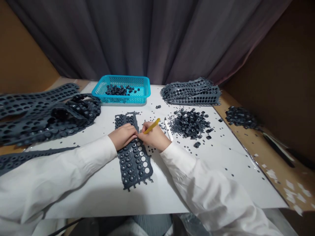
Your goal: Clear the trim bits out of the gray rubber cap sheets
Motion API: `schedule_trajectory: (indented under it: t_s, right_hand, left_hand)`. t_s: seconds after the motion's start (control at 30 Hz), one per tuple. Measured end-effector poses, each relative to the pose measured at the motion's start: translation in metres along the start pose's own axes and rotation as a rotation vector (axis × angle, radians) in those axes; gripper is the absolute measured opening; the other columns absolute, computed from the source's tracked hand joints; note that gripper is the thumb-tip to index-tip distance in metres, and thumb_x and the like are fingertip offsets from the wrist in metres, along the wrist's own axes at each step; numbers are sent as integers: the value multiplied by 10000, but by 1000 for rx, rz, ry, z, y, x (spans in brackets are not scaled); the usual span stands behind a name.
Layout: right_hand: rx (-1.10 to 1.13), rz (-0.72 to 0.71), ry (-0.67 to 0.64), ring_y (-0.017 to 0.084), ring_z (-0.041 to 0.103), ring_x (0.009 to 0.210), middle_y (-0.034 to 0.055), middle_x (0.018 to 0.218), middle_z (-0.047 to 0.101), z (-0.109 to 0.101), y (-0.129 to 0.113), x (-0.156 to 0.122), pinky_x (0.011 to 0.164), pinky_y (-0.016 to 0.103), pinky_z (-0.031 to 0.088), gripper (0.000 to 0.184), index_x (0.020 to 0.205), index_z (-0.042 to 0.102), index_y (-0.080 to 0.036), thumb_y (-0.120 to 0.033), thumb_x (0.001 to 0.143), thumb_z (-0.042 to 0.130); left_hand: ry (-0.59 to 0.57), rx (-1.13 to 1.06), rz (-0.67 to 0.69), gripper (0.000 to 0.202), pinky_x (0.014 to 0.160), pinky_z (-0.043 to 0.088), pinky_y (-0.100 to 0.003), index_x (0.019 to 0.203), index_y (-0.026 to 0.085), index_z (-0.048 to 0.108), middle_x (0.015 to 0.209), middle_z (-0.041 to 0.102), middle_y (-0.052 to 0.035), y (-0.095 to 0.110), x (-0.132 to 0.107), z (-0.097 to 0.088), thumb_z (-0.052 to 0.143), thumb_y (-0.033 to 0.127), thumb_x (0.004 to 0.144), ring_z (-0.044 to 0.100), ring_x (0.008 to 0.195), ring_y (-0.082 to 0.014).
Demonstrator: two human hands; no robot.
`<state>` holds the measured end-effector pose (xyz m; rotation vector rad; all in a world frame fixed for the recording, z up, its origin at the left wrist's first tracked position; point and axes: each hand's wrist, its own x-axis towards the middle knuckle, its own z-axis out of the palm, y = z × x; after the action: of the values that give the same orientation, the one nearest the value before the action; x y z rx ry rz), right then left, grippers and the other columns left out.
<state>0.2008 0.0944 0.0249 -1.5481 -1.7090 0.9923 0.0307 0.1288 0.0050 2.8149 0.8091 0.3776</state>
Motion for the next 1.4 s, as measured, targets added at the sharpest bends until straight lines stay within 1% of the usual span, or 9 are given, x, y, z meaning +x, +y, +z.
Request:
schedule_trajectory:
  t_s: [0.17, 0.3, 0.4, 0.47, 0.57, 0.63, 0.87, 1.17, 1.4]
  right_hand:
    - [-11, 6, -13, 93, 500, 488, -55, 473, 468, -1, 0, 0, 465, 182, 331, 152, 574, 418, -189, -136, 631, 549]
    - [37, 35, -43, 97, 507, 446, -59, 449, 468, -1, 1, 0, 436, 182, 336, 146, 586, 425, -191, -126, 636, 546]
    - [149, 53, -72, 99, 521, 412, -64, 452, 482, -4, 2, 2, 421, 183, 360, 136, 598, 426, -192, -121, 641, 534]
    - [204, 39, -37, 95, 526, 408, -67, 457, 492, -7, 3, 3, 421, 179, 371, 133, 597, 427, -191, -123, 642, 532]
    - [240, 25, 18, 88, 521, 408, -77, 442, 489, -9, 5, 6, 424, 173, 376, 134, 596, 427, -193, -122, 637, 532]
    - [268, 35, 16, 91, 520, 405, -82, 429, 482, -8, 6, 7, 418, 174, 380, 132, 604, 425, -197, -117, 638, 524]
    - [301, 64, 3, 99, 538, 411, -78, 467, 489, -1, 7, 7, 402, 176, 378, 140, 611, 416, -198, -121, 646, 527]
    - [108, 61, -20, 99, 530, 420, -57, 467, 501, -2, 3, 10, 413, 181, 359, 183, 594, 405, -193, -83, 648, 540]
    - [187, 118, -39, 100, 535, 402, -72, 446, 481, -3, 1, 10, 388, 172, 377, 204, 599, 409, -194, -57, 643, 553]
  left_hand:
    - [125, -147, -143, 236, 655, 439, -250, 816, 152, 601, 787, 640, -46, -4, 0, -9, 423, 292, 884, 569, 726, -154]
    - [196, -387, -419, 296, 597, 406, -255, 819, 141, 641, 729, 646, -30, -7, 3, -24, 529, 414, 799, 533, 617, -143]
    - [188, -645, -543, 348, 614, 404, -255, 835, 128, 657, 732, 646, -28, -8, 4, -30, 607, 452, 716, 538, 656, -151]
    - [191, -853, -597, 373, 596, 392, -234, 897, 131, 664, 753, 643, -21, -6, 4, -30, 659, 428, 672, 533, 669, -140]
    - [161, -1144, -699, 378, 483, 304, -197, 899, 127, 674, 669, 596, 1, -3, 5, -27, 714, 387, 627, 442, 540, -84]
    - [129, -1254, -736, 364, 446, 258, -192, 855, 112, 676, 631, 572, -1, -3, 6, -24, 725, 381, 615, 383, 485, -62]
    - [86, -1413, -758, 322, 425, 260, -187, 864, 83, 663, 668, 595, -56, -3, 3, -22, 702, 333, 664, 369, 479, -56]
    - [65, -1530, -826, 197, 398, 302, -161, 808, 84, 646, 655, 601, -62, -2, 3, -26, 669, 263, 730, 402, 459, -51]
    - [97, -1547, -882, 117, 417, 401, -160, 787, 104, 643, 683, 635, -64, 4, 1, -32, 659, 137, 677, 496, 498, -77]
